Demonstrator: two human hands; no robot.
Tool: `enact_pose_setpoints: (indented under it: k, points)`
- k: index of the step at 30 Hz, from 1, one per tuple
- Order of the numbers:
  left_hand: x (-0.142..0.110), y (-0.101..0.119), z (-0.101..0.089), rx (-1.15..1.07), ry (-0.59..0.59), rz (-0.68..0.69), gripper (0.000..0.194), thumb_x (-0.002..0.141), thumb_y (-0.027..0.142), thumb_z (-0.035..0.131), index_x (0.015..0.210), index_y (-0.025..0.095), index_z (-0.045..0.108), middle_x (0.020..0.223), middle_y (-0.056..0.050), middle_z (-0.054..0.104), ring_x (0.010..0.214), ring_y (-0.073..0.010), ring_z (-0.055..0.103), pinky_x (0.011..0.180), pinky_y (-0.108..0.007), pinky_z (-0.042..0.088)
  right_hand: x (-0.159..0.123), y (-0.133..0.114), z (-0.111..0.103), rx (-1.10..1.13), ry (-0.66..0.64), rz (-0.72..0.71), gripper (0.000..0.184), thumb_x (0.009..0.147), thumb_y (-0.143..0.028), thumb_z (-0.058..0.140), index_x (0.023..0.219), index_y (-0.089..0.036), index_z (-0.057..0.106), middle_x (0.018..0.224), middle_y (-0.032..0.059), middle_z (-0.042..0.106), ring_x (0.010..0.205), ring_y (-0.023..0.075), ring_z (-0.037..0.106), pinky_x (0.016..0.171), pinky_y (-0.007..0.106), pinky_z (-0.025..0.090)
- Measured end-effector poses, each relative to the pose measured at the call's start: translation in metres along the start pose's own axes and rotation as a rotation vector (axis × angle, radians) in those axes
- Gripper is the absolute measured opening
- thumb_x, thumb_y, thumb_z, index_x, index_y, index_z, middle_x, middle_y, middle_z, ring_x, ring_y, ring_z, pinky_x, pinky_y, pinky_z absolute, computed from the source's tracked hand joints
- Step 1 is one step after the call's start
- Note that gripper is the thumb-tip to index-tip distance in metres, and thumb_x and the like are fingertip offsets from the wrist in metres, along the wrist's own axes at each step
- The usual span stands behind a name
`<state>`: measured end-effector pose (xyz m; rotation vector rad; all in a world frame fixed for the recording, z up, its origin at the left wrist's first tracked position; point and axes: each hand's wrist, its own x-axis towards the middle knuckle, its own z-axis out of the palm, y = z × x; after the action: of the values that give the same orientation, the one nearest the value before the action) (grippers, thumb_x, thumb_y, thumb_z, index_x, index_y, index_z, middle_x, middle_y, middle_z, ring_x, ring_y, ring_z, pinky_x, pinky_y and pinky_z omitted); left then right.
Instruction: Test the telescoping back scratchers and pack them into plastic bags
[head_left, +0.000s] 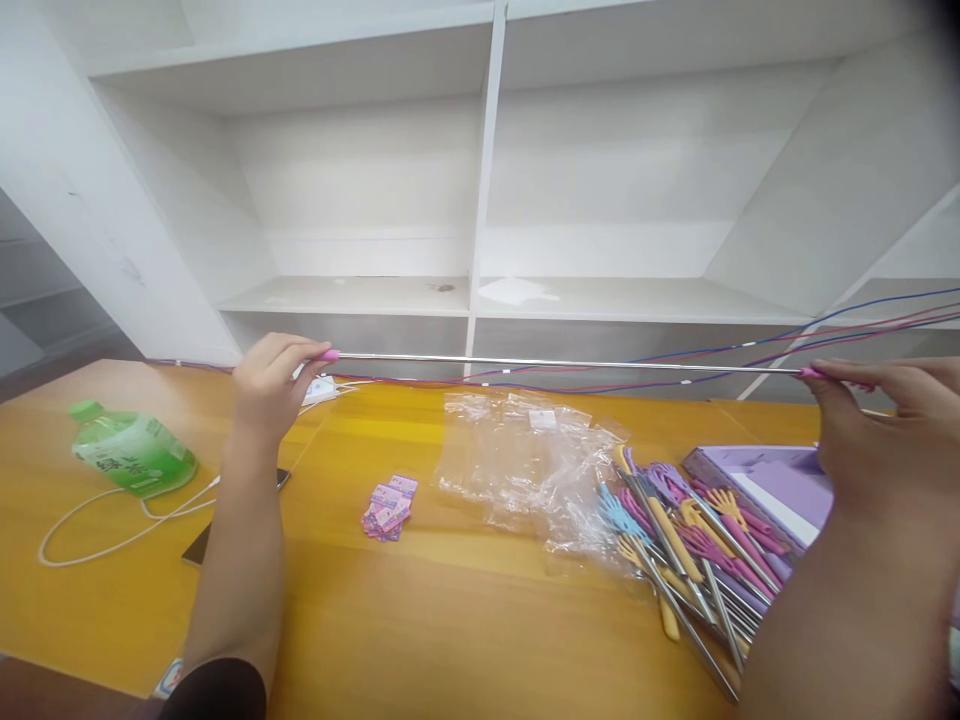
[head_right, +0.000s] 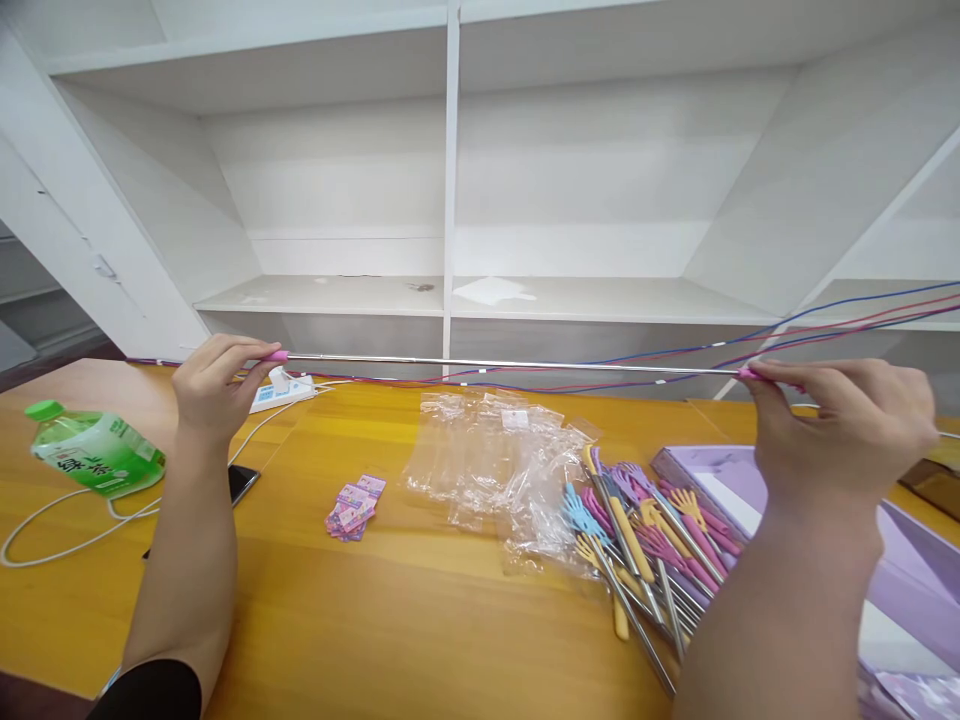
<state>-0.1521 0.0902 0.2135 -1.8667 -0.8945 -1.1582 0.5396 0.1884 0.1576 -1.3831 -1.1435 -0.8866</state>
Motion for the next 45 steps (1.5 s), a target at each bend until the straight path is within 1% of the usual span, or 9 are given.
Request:
enact_pose_setpoints:
  k: [2, 6, 10, 14, 19, 24, 36, 39, 45]
  points:
    - [0.000, 0.000, -0.001, -0.003, 0.005, 0.001, 0.017, 0.095, 0.022, 0.080, 0.110, 0.029, 0.077, 0.097, -0.002, 0.081, 0.086, -0.0208, 0.074, 0.077, -0.037, 0.059, 0.008, -0.007, 0.003, 0.041, -0.062, 0.073, 0.051, 0.060, -0.048, 0.104, 0.042, -0.017, 0.069, 0.044, 0.0074, 0.049, 0.052, 0.0082, 0.035, 0.062, 0.042, 0.030]
    - [0.000, 0.001, -0.002, -0.005, -0.010, -0.007, 0.019, 0.095, 0.020, 0.079, 0.111, 0.031, 0.076, 0.097, -0.003, 0.082, 0.086, -0.0215, 0.075, 0.077, -0.038, 0.059, 0.012, -0.020, 0.003, 0.030, -0.140, 0.120, 0.047, 0.054, -0.042, 0.107, 0.040, -0.018, 0.068, 0.047, 0.0071, 0.053, 0.052, 0.0070, 0.031, 0.063, 0.041, 0.030]
    - [-0.001, -0.001, -0.002, -0.013, -0.019, -0.016, 0.015, 0.095, 0.020, 0.079, 0.107, 0.029, 0.077, 0.096, -0.003, 0.082, 0.085, -0.0220, 0.075, 0.077, -0.038, 0.059, 0.007, -0.022, 0.003, -0.007, -0.141, 0.070, 0.049, 0.064, -0.041, 0.102, 0.041, -0.019, 0.064, 0.048, 0.0051, 0.050, 0.052, 0.0099, 0.032, 0.062, 0.040, 0.029]
    - [-0.001, 0.008, 0.004, -0.026, -0.032, -0.022, 0.012, 0.096, 0.022, 0.078, 0.107, 0.028, 0.077, 0.096, -0.003, 0.082, 0.085, -0.0212, 0.075, 0.077, -0.037, 0.058, -0.001, -0.030, 0.004, 0.009, -0.101, -0.039, 0.049, 0.075, -0.049, 0.091, 0.047, -0.021, 0.063, 0.049, 0.0042, 0.048, 0.053, 0.0144, 0.035, 0.062, 0.038, 0.028]
    - [0.000, 0.038, 0.030, -0.053, -0.083, -0.014, 0.011, 0.099, 0.021, 0.075, 0.109, 0.026, 0.076, 0.099, -0.004, 0.081, 0.088, -0.0205, 0.074, 0.079, -0.036, 0.057, -0.022, -0.072, 0.001, 0.187, -0.145, -0.283, 0.031, 0.089, -0.047, 0.075, 0.067, -0.025, 0.071, 0.071, 0.0067, 0.067, 0.071, 0.0207, 0.052, 0.072, 0.036, 0.040]
    - [0.001, 0.047, 0.038, -0.049, -0.068, -0.051, 0.009, 0.101, 0.020, 0.070, 0.108, 0.024, 0.075, 0.094, -0.005, 0.079, 0.088, -0.0207, 0.072, 0.080, -0.035, 0.057, -0.032, -0.100, -0.003, 0.232, -0.145, -0.416, 0.025, 0.095, -0.039, 0.071, 0.074, -0.025, 0.070, 0.074, 0.0050, 0.069, 0.075, 0.0203, 0.051, 0.075, 0.033, 0.043]
    - [0.004, 0.045, 0.022, -0.080, -0.085, -0.074, 0.013, 0.101, 0.020, 0.069, 0.111, 0.026, 0.076, 0.099, -0.005, 0.080, 0.091, -0.0216, 0.073, 0.084, -0.038, 0.060, -0.024, -0.098, -0.012, 0.276, -0.155, -0.406, 0.019, 0.094, -0.035, 0.075, 0.078, -0.026, 0.069, 0.076, 0.0083, 0.068, 0.075, 0.0224, 0.051, 0.075, 0.038, 0.042]
    - [0.006, 0.057, 0.027, -0.097, -0.091, -0.059, 0.011, 0.101, 0.019, 0.070, 0.109, 0.025, 0.075, 0.098, -0.006, 0.080, 0.089, -0.0209, 0.073, 0.081, -0.037, 0.059, -0.025, -0.123, -0.023, 0.295, -0.165, -0.445, 0.021, 0.097, -0.034, 0.073, 0.079, -0.026, 0.066, 0.077, 0.0073, 0.066, 0.077, 0.0219, 0.050, 0.076, 0.038, 0.041]
    - [0.006, 0.100, 0.055, -0.126, -0.078, 0.047, 0.009, 0.102, 0.015, 0.068, 0.108, 0.021, 0.070, 0.092, -0.005, 0.078, 0.081, -0.0177, 0.068, 0.074, -0.033, 0.054, -0.051, -0.203, -0.045, 0.355, -0.275, -0.660, 0.016, 0.103, -0.019, 0.064, 0.088, -0.024, 0.064, 0.081, 0.0038, 0.062, 0.080, 0.0193, 0.049, 0.078, 0.034, 0.041]
